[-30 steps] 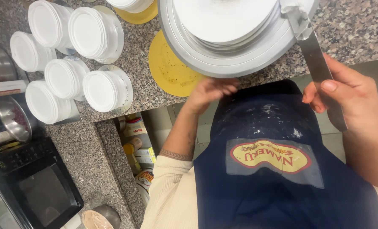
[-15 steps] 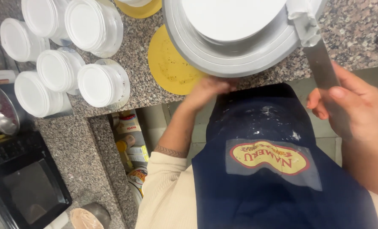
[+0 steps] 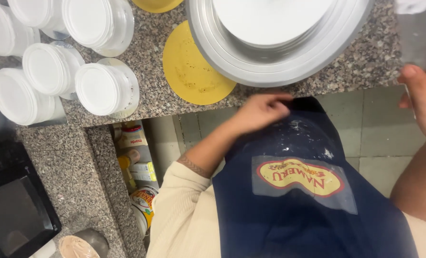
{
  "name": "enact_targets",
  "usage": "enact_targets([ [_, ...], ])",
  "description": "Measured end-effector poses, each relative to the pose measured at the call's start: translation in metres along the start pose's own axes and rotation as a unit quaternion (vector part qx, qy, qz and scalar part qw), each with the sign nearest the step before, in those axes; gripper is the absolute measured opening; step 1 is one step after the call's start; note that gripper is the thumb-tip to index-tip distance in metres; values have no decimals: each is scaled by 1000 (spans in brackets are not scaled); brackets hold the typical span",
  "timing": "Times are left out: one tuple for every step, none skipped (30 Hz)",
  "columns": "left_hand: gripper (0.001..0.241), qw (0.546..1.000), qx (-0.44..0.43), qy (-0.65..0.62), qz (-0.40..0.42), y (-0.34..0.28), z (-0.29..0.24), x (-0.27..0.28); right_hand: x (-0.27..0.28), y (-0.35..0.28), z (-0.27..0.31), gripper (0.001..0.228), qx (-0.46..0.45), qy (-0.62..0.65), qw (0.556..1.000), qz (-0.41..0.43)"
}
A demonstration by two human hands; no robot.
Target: Transferring a frosted cake from a turntable to a cake board and cleaning the stand.
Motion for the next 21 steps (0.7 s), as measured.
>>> enact_targets([
  [44,997,71,31,14,1,4,5,-12,-5,66,58,34,-14,999,-12],
  [44,997,69,33,16,6,9,28,-13,-4,71,58,34,-13,999,-15],
  [42,993,49,6,-110,9,14,57,-14,-4,76,58,47,1,999,-22],
  [40,972,27,-21,-234,11,19,86,-14,-4,81,60,61,15,998,-29],
  [40,973,28,-21,-230,7,18,102,-14,-4,78,60,58,15,998,-32],
  [42,959,-32,-96,-266,3,16,121,-15,-3,75,58,44,1,999,-20],
  [49,934,-92,-170,-300,-2,15,140,-16,-1,72,56,30,-14,999,-6],
  [49,935,-91,-171,-298,6,41,131,-16,-2,72,56,28,-15,999,-8],
  [53,929,-95,-178,-309,13,68,122,-17,-3,77,48,104,-139,985,-19],
  [57,924,-100,-186,-320,20,95,113,-20,-6,83,40,179,-256,950,-23],
  [57,924,-100,-187,-319,22,60,79,-23,-6,98,40,179,-256,950,-24],
  [44,982,-63,-53,-170,21,25,32,-24,-6,111,42,147,-255,955,-37],
  [32,996,-25,85,-14,5,-4,-21,-26,-6,125,45,116,-249,960,-50],
  [32,996,-26,85,-13,4,-6,-19,-27,-7,128,45,117,-249,960,-51],
  [38,999,18,36,20,3,-3,-21,-26,-7,129,47,95,-250,962,-52],
  [45,997,62,-14,53,1,-1,-24,-26,-7,130,50,74,-251,964,-52],
  [45,997,61,-13,54,5,5,5,-26,-9,133,50,73,-251,964,-54],
  [40,995,60,21,-82,9,9,42,-26,-11,138,47,107,-289,950,-56],
  [39,973,58,54,-216,9,14,77,-27,-13,143,44,141,-327,933,-57],
  [39,974,57,56,-214,7,22,98,-27,-13,143,44,139,-326,933,-60],
  [44,965,-9,-40,-259,3,28,123,-27,-12,145,43,151,-346,924,-63],
])
Point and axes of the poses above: each hand's wrist, its own y-axis towards the middle knuckle, its own x-axis out of the back of the hand, z = x × y, the point moved 3 cm from there along y, towards the middle knuckle, and after that the axes turned 9 degrees about z, right-handed, at the moved point
